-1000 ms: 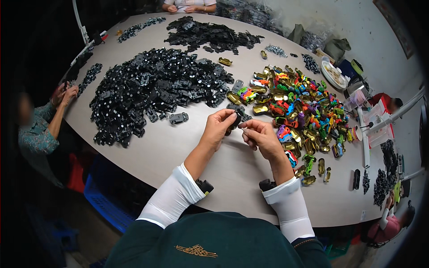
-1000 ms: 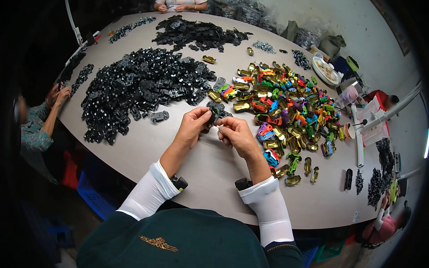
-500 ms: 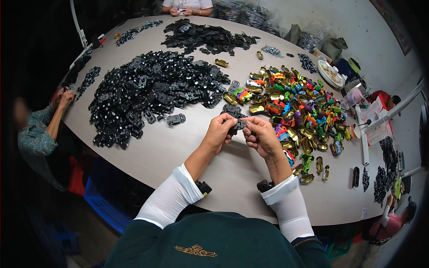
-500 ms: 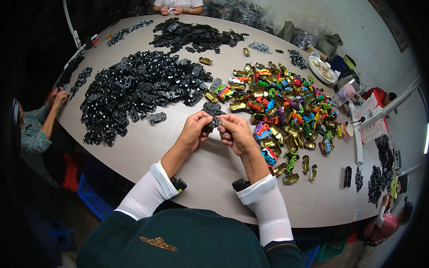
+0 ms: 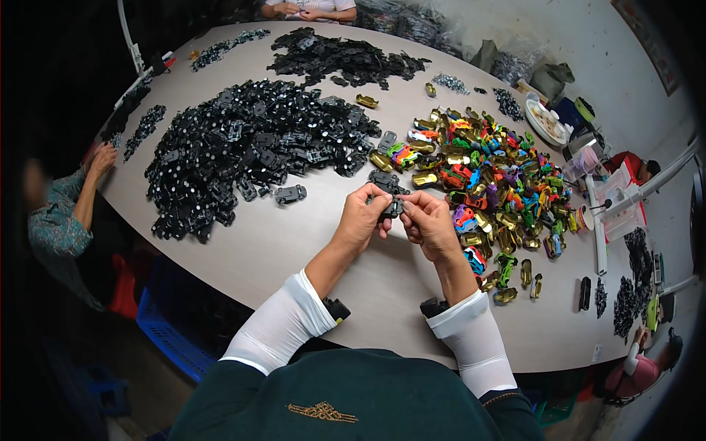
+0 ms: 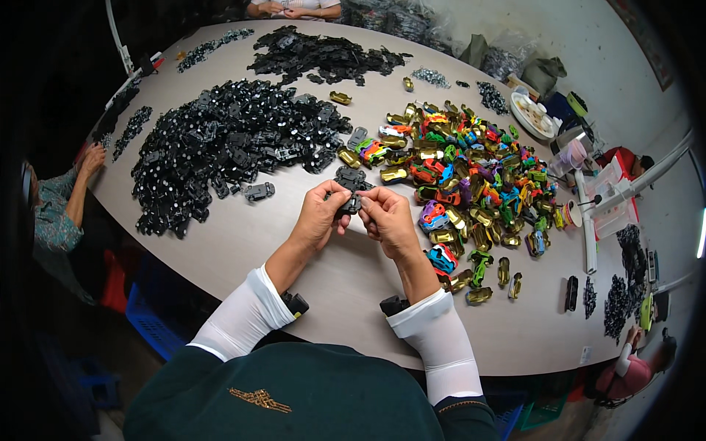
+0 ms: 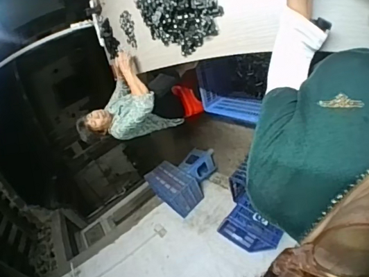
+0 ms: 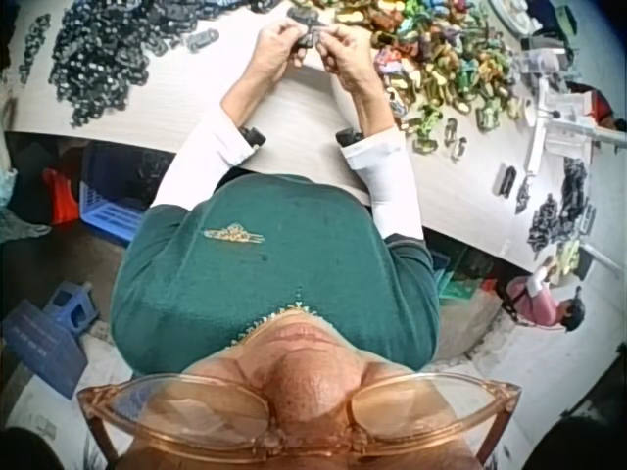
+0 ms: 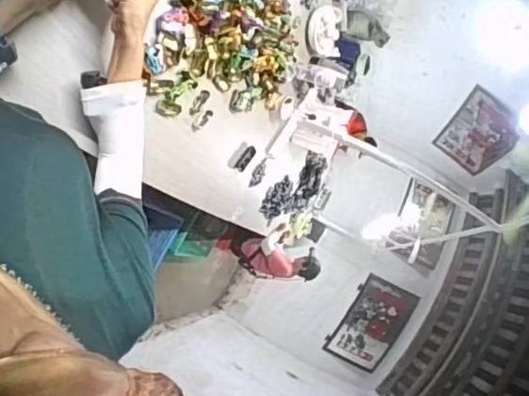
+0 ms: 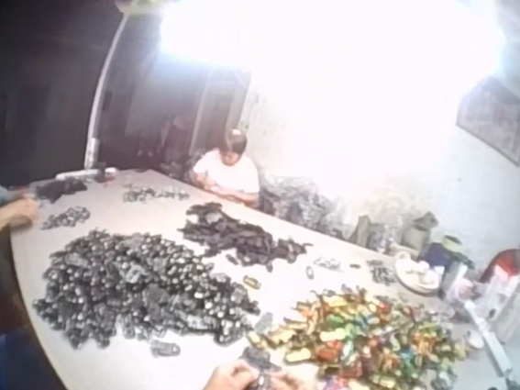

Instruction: The person sits at a large table and assembles small toy cars by hand. They pick up a black chassis and a colored body, fit the two parts together, and place the finished unit on the table. The process is repeated continuously with different colored bodies throughout the clip.

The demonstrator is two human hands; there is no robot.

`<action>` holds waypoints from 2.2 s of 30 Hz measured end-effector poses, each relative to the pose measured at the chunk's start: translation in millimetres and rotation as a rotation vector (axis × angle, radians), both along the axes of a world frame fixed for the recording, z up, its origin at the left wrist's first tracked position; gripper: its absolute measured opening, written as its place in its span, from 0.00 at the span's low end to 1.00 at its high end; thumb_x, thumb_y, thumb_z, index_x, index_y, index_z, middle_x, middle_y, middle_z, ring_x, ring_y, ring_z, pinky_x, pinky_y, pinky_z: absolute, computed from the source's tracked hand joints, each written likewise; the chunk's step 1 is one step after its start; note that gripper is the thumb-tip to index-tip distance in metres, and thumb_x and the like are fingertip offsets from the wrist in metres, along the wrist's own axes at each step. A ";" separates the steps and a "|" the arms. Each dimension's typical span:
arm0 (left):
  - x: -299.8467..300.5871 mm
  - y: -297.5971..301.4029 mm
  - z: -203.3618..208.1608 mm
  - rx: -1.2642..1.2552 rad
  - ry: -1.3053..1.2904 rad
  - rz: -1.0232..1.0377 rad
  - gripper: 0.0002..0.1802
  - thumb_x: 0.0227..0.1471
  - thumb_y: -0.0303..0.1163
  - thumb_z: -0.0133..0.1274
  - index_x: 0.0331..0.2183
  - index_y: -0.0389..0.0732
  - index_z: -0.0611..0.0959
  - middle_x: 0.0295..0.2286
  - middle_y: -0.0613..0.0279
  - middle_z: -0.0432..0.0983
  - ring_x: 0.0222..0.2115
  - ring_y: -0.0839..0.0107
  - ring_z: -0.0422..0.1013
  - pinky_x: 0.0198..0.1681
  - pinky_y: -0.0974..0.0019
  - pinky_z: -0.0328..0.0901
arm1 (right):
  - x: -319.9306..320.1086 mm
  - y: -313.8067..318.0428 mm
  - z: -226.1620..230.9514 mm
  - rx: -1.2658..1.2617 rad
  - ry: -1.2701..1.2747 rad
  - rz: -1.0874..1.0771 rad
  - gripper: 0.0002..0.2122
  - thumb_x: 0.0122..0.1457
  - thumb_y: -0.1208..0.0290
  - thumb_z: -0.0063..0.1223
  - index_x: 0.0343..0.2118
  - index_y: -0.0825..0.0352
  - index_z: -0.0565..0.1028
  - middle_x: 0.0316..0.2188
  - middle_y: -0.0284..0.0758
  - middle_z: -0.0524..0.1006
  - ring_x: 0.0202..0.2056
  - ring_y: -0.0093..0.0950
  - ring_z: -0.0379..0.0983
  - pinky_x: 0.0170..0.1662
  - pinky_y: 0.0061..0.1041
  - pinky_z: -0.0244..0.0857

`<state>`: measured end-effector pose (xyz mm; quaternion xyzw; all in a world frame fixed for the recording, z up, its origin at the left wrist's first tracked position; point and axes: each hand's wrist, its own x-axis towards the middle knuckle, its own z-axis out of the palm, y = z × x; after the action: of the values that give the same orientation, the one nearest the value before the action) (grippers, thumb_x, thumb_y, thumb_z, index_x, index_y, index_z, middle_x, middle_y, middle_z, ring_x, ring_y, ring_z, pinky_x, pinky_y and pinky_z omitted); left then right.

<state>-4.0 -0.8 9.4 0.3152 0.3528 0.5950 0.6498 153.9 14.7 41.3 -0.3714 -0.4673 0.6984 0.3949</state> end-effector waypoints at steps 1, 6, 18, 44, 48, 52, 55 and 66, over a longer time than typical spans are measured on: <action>-0.8 -1.3 0.1 0.012 0.022 0.014 0.06 0.55 0.30 0.51 0.30 0.39 0.73 0.19 0.63 0.72 0.13 0.80 0.68 0.10 0.77 0.62 | -1.7 -0.3 -2.2 0.046 -0.028 -0.002 0.06 0.60 0.73 0.50 0.38 0.68 0.73 0.17 0.26 0.69 0.13 0.11 0.56 0.14 0.11 0.46; 0.4 -1.0 0.6 0.066 0.222 0.046 0.06 0.55 0.30 0.51 0.30 0.39 0.73 0.18 0.64 0.72 0.13 0.81 0.68 0.10 0.78 0.62 | -5.0 3.7 -22.0 0.399 -0.270 -0.073 0.05 0.61 0.74 0.49 0.37 0.68 0.73 0.16 0.24 0.69 0.13 0.11 0.56 0.14 0.12 0.47; -0.4 1.1 3.2 0.067 0.170 0.105 0.06 0.56 0.29 0.50 0.31 0.37 0.73 0.17 0.65 0.71 0.14 0.80 0.69 0.11 0.76 0.65 | -4.1 0.5 -3.4 -0.135 0.155 -0.041 0.09 0.60 0.73 0.51 0.41 0.70 0.71 0.18 0.28 0.69 0.14 0.13 0.57 0.15 0.11 0.49; 5.4 -1.5 0.8 0.131 0.381 0.206 0.07 0.55 0.28 0.49 0.28 0.35 0.73 0.16 0.63 0.72 0.13 0.80 0.70 0.11 0.75 0.65 | -9.6 -3.5 -10.5 0.005 -0.041 -0.116 0.04 0.59 0.77 0.49 0.32 0.71 0.74 0.14 0.26 0.70 0.13 0.11 0.59 0.13 0.14 0.48; 9.6 -9.9 7.9 0.177 0.524 0.222 0.07 0.55 0.28 0.49 0.28 0.34 0.73 0.17 0.63 0.73 0.14 0.79 0.70 0.12 0.75 0.65 | -12.5 -1.3 -30.6 0.235 -0.278 -0.176 0.04 0.59 0.77 0.49 0.32 0.71 0.74 0.14 0.26 0.70 0.14 0.11 0.59 0.13 0.14 0.49; 10.2 -12.8 8.6 0.196 0.495 0.244 0.07 0.55 0.28 0.49 0.28 0.35 0.73 0.17 0.63 0.72 0.14 0.79 0.71 0.12 0.75 0.65 | -11.4 -5.7 -21.5 0.112 -0.158 -0.150 0.04 0.58 0.77 0.50 0.32 0.71 0.74 0.16 0.27 0.70 0.13 0.12 0.59 0.14 0.13 0.51; 7.3 -15.6 9.1 0.163 0.346 0.205 0.07 0.55 0.28 0.48 0.29 0.35 0.73 0.18 0.63 0.72 0.14 0.78 0.71 0.12 0.75 0.65 | 0.0 -13.6 -7.1 -0.119 0.133 -0.077 0.05 0.58 0.75 0.51 0.35 0.70 0.74 0.18 0.28 0.71 0.13 0.14 0.61 0.15 0.12 0.54; -121.0 -150.5 30.5 0.050 0.789 0.537 0.03 0.50 0.27 0.54 0.27 0.39 0.78 0.22 0.68 0.71 0.19 0.84 0.65 0.15 0.81 0.60 | 30.6 7.9 5.2 0.145 0.007 -0.349 0.04 0.59 0.72 0.52 0.33 0.66 0.74 0.22 0.30 0.75 0.19 0.18 0.69 0.23 0.16 0.64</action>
<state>-124.9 -151.3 39.9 0.4302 0.6270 0.5852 0.2815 184.4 22.6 46.4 -0.4151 -0.4435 0.5850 0.5373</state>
